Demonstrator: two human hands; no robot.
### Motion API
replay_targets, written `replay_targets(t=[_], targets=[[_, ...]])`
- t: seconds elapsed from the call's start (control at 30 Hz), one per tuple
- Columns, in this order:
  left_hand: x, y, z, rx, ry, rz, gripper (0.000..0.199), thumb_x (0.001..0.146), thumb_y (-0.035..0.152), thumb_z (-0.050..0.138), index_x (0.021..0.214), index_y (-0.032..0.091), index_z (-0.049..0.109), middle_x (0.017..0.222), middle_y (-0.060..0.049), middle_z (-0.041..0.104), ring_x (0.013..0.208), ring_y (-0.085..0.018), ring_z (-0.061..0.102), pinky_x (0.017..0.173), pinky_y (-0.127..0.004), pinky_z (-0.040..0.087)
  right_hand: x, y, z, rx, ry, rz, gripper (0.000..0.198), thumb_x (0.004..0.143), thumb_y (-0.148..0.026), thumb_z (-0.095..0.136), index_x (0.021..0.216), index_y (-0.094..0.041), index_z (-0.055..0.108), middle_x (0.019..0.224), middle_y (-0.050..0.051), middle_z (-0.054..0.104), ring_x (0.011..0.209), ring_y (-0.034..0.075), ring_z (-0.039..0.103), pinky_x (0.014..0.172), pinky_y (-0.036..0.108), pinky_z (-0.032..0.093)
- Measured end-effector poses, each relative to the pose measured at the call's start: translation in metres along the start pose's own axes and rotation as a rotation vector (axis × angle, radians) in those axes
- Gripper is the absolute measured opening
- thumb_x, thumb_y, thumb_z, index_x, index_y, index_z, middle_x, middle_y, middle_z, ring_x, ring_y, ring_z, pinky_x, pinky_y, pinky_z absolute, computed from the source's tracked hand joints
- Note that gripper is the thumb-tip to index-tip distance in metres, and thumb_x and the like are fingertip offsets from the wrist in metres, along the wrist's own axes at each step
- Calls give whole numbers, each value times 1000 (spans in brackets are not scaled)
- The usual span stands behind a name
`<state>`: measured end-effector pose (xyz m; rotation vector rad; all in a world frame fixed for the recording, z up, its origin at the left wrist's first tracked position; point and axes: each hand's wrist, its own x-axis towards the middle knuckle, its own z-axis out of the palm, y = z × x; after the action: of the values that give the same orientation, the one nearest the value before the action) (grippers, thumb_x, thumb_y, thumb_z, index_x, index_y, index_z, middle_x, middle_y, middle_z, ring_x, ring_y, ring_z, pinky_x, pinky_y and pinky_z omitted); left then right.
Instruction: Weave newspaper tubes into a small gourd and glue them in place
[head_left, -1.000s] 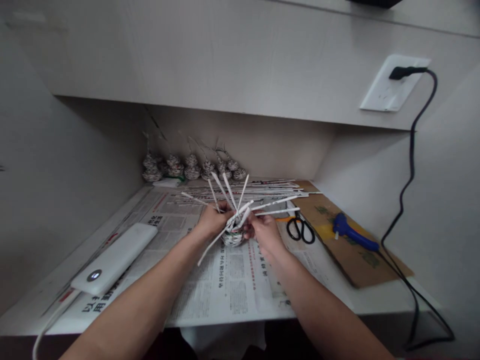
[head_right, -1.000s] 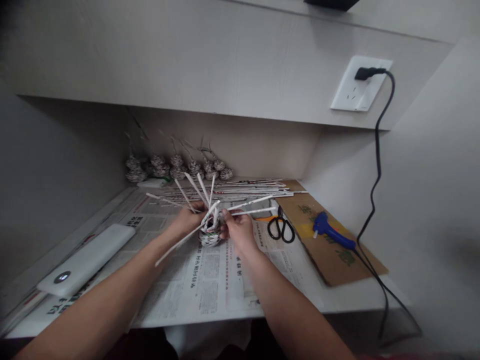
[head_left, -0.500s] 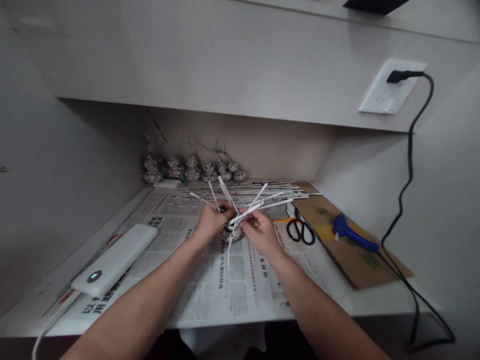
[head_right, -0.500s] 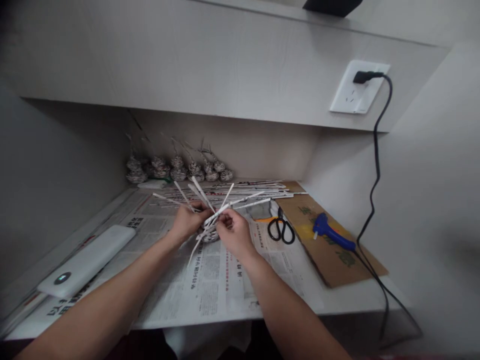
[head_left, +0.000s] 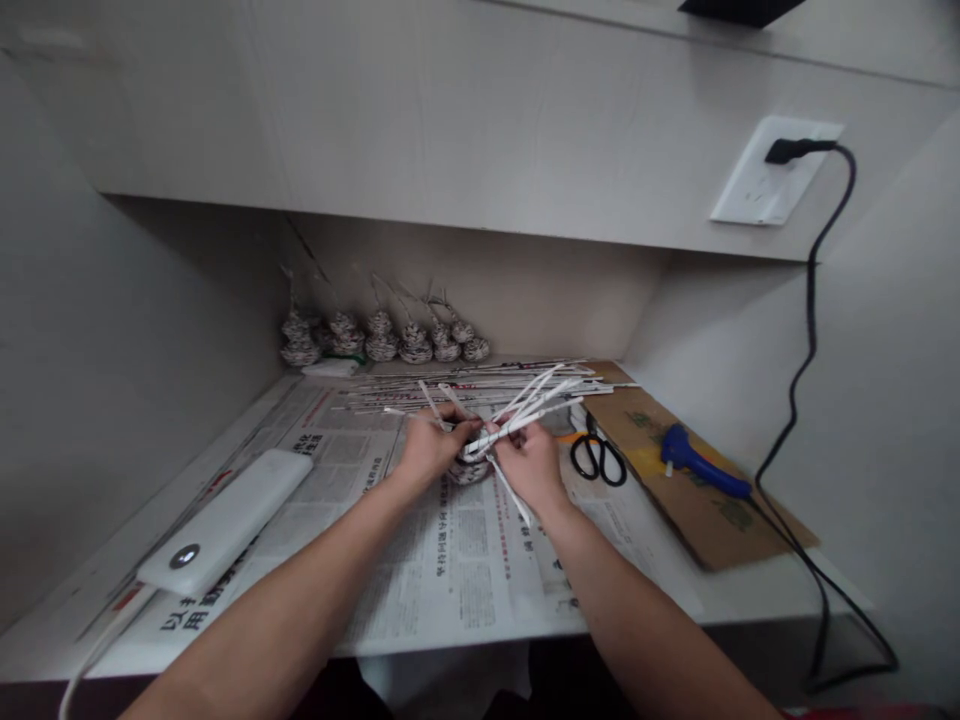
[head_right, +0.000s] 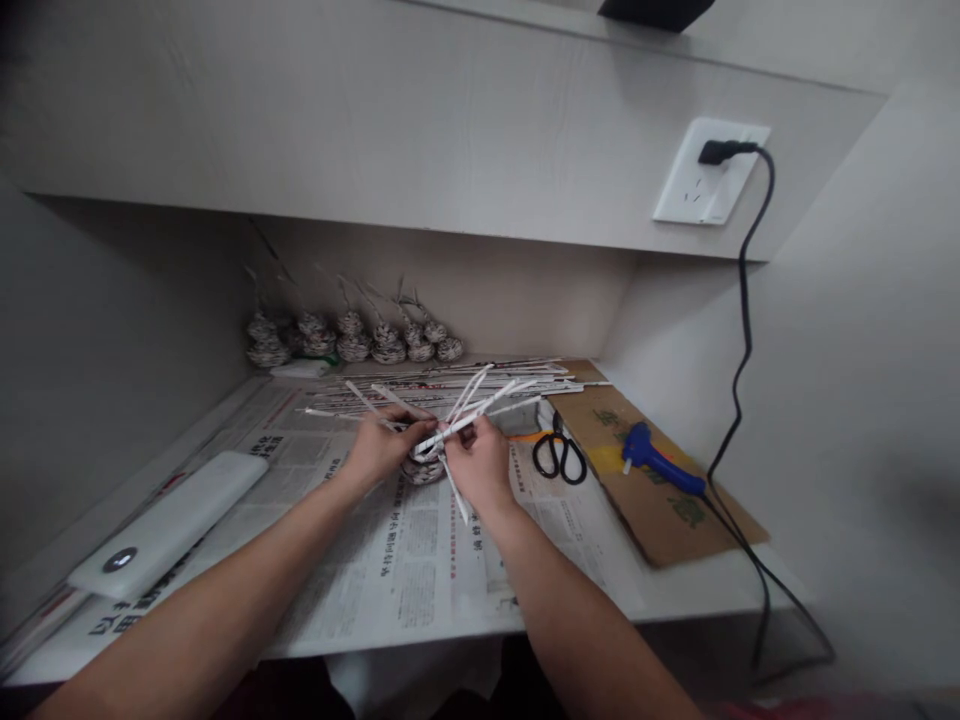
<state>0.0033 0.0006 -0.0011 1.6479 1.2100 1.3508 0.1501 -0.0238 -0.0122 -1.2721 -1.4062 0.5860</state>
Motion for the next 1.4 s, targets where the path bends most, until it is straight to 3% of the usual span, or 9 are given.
replay_targets(t=[0.1, 0.27, 0.43, 0.53, 0.67, 0.93, 1.17, 1.27, 1.4], targets=[[1, -1, 1, -47, 2, -42, 16, 70, 27, 69, 77, 13, 73, 77, -7, 73, 71, -19, 66, 68, -29, 49, -1, -2, -3, -169, 8, -89, 18, 77, -34, 63, 87, -19, 67, 69, 2, 67, 61, 16, 60, 60, 27, 47], [0, -1, 1, -61, -5, -28, 14, 69, 27, 69, 75, 14, 73, 77, -7, 74, 73, -20, 66, 70, -29, 50, -5, -10, -9, -490, 67, -362, 14, 79, -28, 60, 85, -19, 68, 88, 9, 67, 94, 26, 57, 83, 36, 44], [-1, 0, 2, -160, -19, -66, 15, 66, 27, 72, 75, 15, 73, 75, -6, 73, 70, -19, 65, 68, -29, 50, -5, -13, -10, -570, 77, -344, 11, 76, -28, 62, 79, -19, 68, 79, 8, 68, 90, 27, 58, 81, 37, 42], [-3, -3, 6, -252, -58, -97, 16, 67, 28, 73, 75, 15, 72, 73, -6, 72, 67, -19, 64, 66, -29, 50, -2, -10, -8, -473, 90, -241, 12, 76, -28, 61, 79, -19, 69, 76, 6, 70, 80, 24, 61, 77, 34, 44], [-5, -5, 10, -355, -95, -108, 19, 68, 31, 72, 79, 14, 71, 74, -6, 71, 65, -17, 63, 64, -28, 49, 1, -6, -5, -183, 109, -53, 17, 77, -34, 60, 81, -19, 67, 71, 2, 70, 66, 18, 63, 66, 28, 46], [-9, 5, 10, -188, -84, -14, 15, 72, 30, 67, 76, 16, 68, 73, -5, 69, 68, -17, 62, 67, -28, 48, 16, 13, -1, 141, 158, 113, 20, 70, -33, 62, 81, -18, 66, 71, 3, 70, 63, 17, 63, 59, 26, 49], [-5, -2, 9, -80, 11, 69, 12, 74, 28, 65, 78, 16, 66, 76, -4, 69, 70, -16, 62, 67, -26, 47, 20, 19, 4, 307, 138, 167, 31, 70, -49, 63, 69, -19, 57, 63, 3, 67, 55, 17, 61, 52, 27, 49], [-3, -8, 8, -62, 34, 66, 13, 74, 29, 65, 77, 16, 66, 75, -4, 69, 68, -15, 61, 65, -25, 46, 13, 8, 3, 349, 77, 170, 25, 69, -44, 65, 67, -20, 56, 57, 1, 64, 53, 17, 60, 50, 26, 48], [-1, -13, 7, -102, 2, 73, 15, 74, 31, 65, 76, 16, 66, 73, -2, 68, 65, -14, 59, 63, -25, 45, 2, -2, 2, 257, 30, -1, 16, 72, -29, 63, 86, -20, 65, 73, 2, 70, 64, 16, 65, 61, 26, 51]])
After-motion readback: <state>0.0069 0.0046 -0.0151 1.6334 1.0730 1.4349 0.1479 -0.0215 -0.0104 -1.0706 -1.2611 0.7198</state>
